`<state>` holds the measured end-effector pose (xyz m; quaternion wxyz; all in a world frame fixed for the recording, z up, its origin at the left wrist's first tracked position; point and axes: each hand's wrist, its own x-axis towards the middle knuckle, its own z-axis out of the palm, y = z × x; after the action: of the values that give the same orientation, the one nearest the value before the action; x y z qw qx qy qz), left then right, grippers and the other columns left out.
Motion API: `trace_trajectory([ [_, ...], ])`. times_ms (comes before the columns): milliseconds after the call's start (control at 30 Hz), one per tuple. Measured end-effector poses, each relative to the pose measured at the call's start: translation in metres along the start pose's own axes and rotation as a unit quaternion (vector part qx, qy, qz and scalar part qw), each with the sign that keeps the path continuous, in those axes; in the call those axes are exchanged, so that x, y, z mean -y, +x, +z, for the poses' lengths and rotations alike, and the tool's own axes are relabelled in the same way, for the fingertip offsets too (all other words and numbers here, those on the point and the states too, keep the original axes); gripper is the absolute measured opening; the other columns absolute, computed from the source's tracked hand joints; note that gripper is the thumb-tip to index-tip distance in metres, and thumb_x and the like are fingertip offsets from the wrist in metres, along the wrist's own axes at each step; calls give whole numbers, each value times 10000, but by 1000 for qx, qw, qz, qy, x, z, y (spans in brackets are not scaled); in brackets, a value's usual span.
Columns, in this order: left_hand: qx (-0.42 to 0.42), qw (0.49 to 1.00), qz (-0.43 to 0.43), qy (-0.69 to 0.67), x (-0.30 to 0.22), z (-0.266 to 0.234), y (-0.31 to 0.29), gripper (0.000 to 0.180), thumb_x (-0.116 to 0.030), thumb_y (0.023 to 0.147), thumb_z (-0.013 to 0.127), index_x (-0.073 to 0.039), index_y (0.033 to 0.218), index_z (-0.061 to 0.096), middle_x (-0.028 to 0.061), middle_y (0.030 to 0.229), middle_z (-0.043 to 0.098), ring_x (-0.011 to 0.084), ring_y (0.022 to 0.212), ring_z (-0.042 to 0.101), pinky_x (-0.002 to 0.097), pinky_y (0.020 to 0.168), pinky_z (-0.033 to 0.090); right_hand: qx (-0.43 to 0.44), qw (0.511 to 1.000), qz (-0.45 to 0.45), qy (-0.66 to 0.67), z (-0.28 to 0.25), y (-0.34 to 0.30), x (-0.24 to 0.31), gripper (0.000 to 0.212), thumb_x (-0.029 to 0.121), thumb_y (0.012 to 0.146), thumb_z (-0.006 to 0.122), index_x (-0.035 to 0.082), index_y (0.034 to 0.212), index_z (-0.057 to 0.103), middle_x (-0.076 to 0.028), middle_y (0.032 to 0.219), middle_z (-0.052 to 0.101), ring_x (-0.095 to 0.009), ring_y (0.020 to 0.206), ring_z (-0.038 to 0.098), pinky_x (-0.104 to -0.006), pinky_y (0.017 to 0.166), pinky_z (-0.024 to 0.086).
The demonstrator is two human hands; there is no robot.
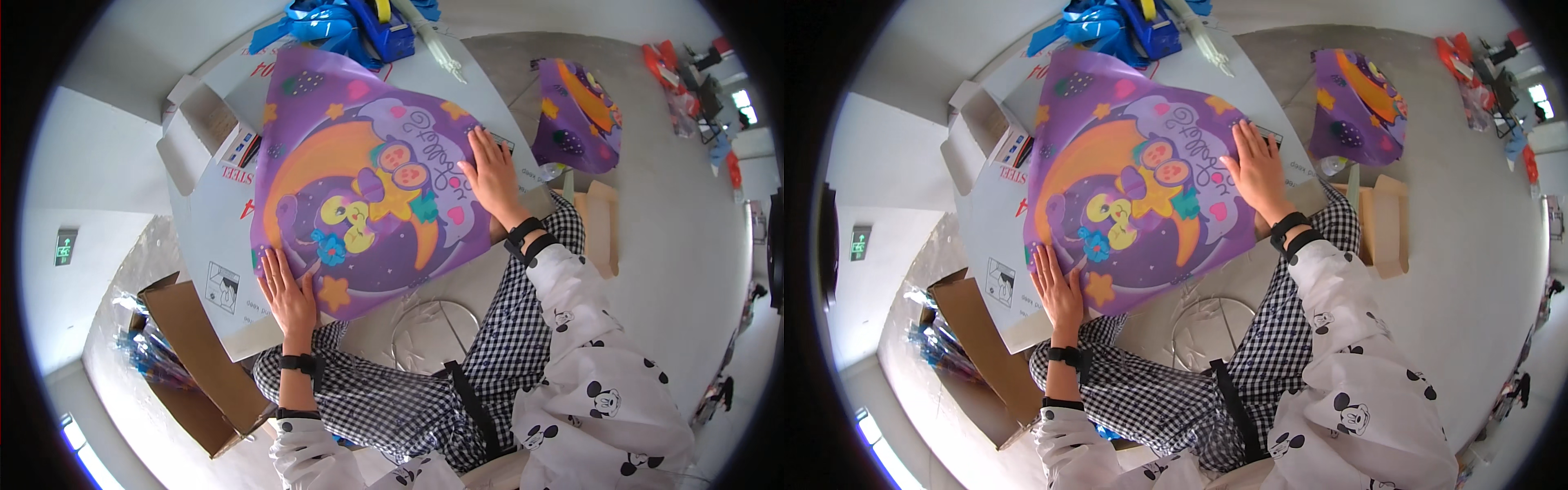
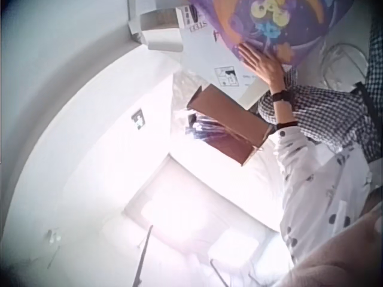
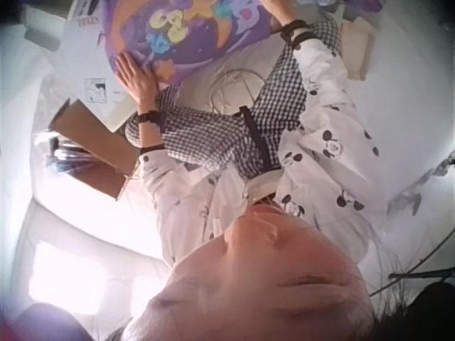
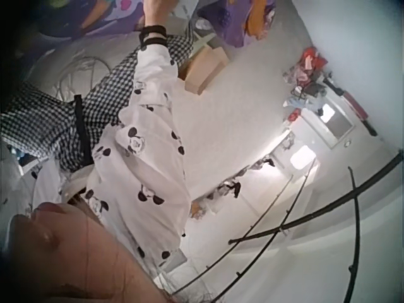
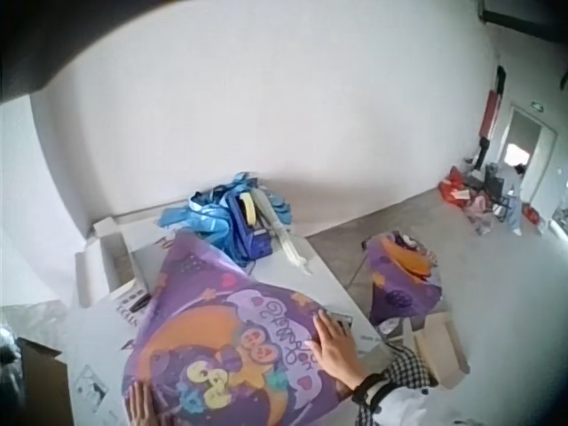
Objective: Unfolding and assembling a colorful kite by attaching the required parts and string.
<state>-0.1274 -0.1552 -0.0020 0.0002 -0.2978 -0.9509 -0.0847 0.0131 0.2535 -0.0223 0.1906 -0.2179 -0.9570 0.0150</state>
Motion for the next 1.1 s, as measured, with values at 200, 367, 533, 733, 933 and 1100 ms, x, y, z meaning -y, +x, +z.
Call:
trace_trajectory([
  [200, 18, 999, -25, 29, 6, -3, -5, 683, -384, 963, 473, -41, 1499, 226, 154, 1569, 195, 292, 1461, 151, 483, 1172, 115, 0, 1000, 7, -9, 6, -1, -1, 605, 442, 960, 482, 41, 1406, 406, -127, 1461, 416, -267, 1370, 365, -469, 1128, 256],
  [367, 6, 996, -78, 51, 10, -2, -11, 774, -465, 934, 503, -16, 1495, 214, 176, 1569, 178, 309, 1462, 141, 491, 1165, 136, 0, 1000, 14, -26, 11, -1, -3, 646, 469, 955, 475, 21, 1412, 389, -152, 1468, 400, -292, 1379, 347, -467, 1127, 254],
  [533, -11, 983, -167, 77, 34, 2, -22, 784, -480, 942, 493, 36, 1469, 229, 203, 1560, 183, 311, 1459, 146, 487, 1165, 147, -11, 999, 0, -31, 8, 1, -1, 653, 452, 951, 494, -1, 1408, 384, -171, 1459, 403, -310, 1363, 361, -465, 1110, 271],
  [733, -75, 987, 91, -111, -41, -22, 10, 504, -155, 866, 626, -7, 1320, 467, 158, 1422, 427, 340, 1345, 367, 456, 1106, 312, -7, 997, 0, -81, -2, 0, -3, 622, 411, 940, 523, -17, 1375, 410, -191, 1435, 416, -337, 1334, 386, -472, 1082, 314],
  [933, -65, 979, 105, -165, -80, 7, 40, 411, -66, 836, 616, -26, 1235, 528, 122, 1255, 526, 302, 1178, 495, 400, 1007, 421, 49, 959, -99, 261, -38, 2, 125, 481, 108, 845, 619, -35, 1284, 481, -201, 1361, 468, -357, 1299, 412, -442, 1081, 340],
  [1100, -75, 984, 104, -123, -96, 29, 36, 462, -146, 902, 506, -52, 1352, 465, 88, 1433, 430, 274, 1348, 368, 444, 1138, 269, 64, 959, -131, 244, -8, -23, 192, 453, 201, 892, 563, -44, 1267, 498, -185, 1345, 486, -317, 1285, 438, -431, 1080, 339],
])
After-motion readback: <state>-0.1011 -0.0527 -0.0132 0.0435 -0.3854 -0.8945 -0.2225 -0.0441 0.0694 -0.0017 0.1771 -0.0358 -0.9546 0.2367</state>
